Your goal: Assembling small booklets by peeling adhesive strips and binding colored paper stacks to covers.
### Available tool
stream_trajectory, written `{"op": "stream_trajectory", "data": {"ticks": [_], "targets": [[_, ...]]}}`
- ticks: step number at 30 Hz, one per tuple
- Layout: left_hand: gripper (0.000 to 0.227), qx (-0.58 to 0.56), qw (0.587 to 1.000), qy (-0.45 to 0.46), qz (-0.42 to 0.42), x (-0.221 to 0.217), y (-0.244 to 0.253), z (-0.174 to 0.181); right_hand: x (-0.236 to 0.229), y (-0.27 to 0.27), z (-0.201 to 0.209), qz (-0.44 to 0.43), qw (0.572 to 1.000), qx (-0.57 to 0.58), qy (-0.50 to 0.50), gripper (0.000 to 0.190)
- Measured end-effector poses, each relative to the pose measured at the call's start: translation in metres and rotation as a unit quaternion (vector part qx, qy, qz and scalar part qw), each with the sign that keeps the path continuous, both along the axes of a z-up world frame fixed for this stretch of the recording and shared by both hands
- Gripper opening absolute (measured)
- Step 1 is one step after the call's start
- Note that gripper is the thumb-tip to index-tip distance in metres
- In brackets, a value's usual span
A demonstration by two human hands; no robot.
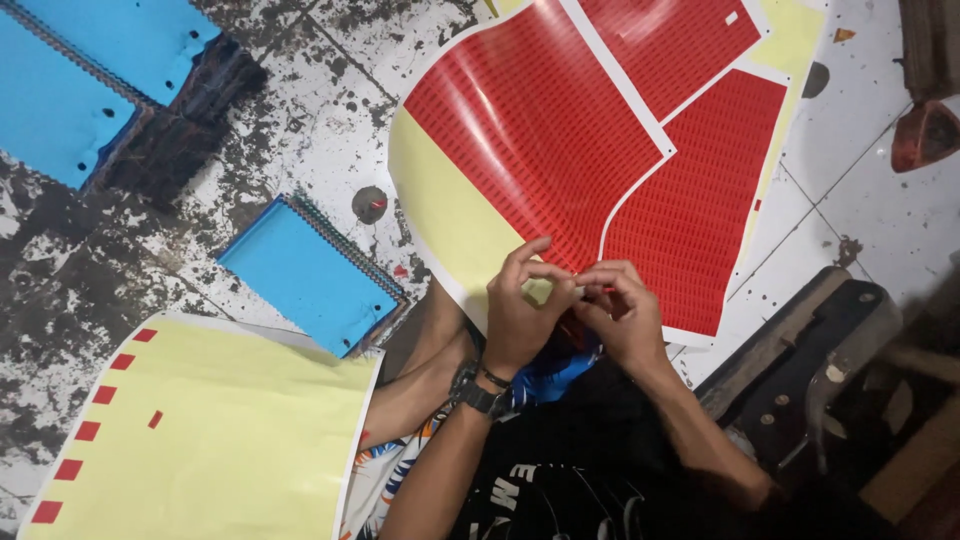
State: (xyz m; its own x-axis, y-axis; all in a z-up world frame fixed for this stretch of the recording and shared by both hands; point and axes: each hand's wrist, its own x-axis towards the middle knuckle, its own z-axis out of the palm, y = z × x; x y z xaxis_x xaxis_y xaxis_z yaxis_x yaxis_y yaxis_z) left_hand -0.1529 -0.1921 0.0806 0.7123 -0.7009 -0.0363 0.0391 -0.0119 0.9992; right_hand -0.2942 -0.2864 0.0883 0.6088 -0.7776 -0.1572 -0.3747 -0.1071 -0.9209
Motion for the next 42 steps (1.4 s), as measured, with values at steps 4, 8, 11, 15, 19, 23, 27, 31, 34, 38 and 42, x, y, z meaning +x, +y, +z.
{"op": "stream_trajectory", "data": {"ticks": [4, 8, 11, 15, 19, 23, 27, 31, 34, 38, 42], "targets": [[0.055, 0.008, 1.000, 0.013, 0.025, -0.002, 0.001, 0.004, 0.013, 0.004, 0.007, -0.024, 0.990, -0.119, 0.067, 0.040], [0.057, 0.043, 0.997, -0.054, 0.022, -0.002, 0.006, 0.004, 0.015, 0.004, -0.011, 0.024, 0.953, -0.287, 0.097, 0.030], [0.066, 0.057, 0.986, -0.155, 0.009, -0.004, 0.008, -0.001, 0.019, 0.009, -0.015, 0.010, 0.940, -0.328, 0.094, 0.026], [0.075, 0.053, 0.979, -0.195, -0.011, -0.009, 0.008, -0.007, 0.019, 0.014, -0.014, -0.002, 0.925, -0.367, 0.096, 0.018], [0.079, 0.017, 0.993, -0.109, 0.029, -0.007, 0.008, -0.006, 0.015, 0.008, -0.007, -0.009, 0.949, -0.305, 0.074, 0.015], [0.084, -0.075, 0.996, 0.026, 0.038, -0.006, 0.011, -0.003, 0.008, 0.004, 0.002, -0.040, 0.998, 0.027, -0.028, 0.023], [0.084, -0.107, 0.986, 0.127, 0.032, -0.005, 0.008, -0.005, 0.019, 0.010, 0.017, -0.070, 0.974, 0.187, -0.107, 0.033], [0.082, -0.089, 0.984, 0.152, 0.038, -0.005, 0.008, 0.001, 0.018, 0.005, 0.010, -0.044, 0.986, 0.135, -0.088, 0.034], [0.080, -0.090, 0.987, 0.128, 0.024, -0.006, 0.009, 0.003, 0.022, 0.000, 0.008, -0.064, 0.986, 0.138, -0.064, 0.026], [0.084, -0.095, 0.986, 0.134, 0.032, -0.005, 0.010, 0.000, 0.023, -0.002, 0.009, -0.082, 0.982, 0.151, -0.080, 0.020], [0.095, -0.125, 0.978, 0.151, 0.075, -0.002, 0.014, -0.006, 0.027, 0.005, 0.022, -0.080, 0.979, 0.151, -0.110, 0.013]]}}
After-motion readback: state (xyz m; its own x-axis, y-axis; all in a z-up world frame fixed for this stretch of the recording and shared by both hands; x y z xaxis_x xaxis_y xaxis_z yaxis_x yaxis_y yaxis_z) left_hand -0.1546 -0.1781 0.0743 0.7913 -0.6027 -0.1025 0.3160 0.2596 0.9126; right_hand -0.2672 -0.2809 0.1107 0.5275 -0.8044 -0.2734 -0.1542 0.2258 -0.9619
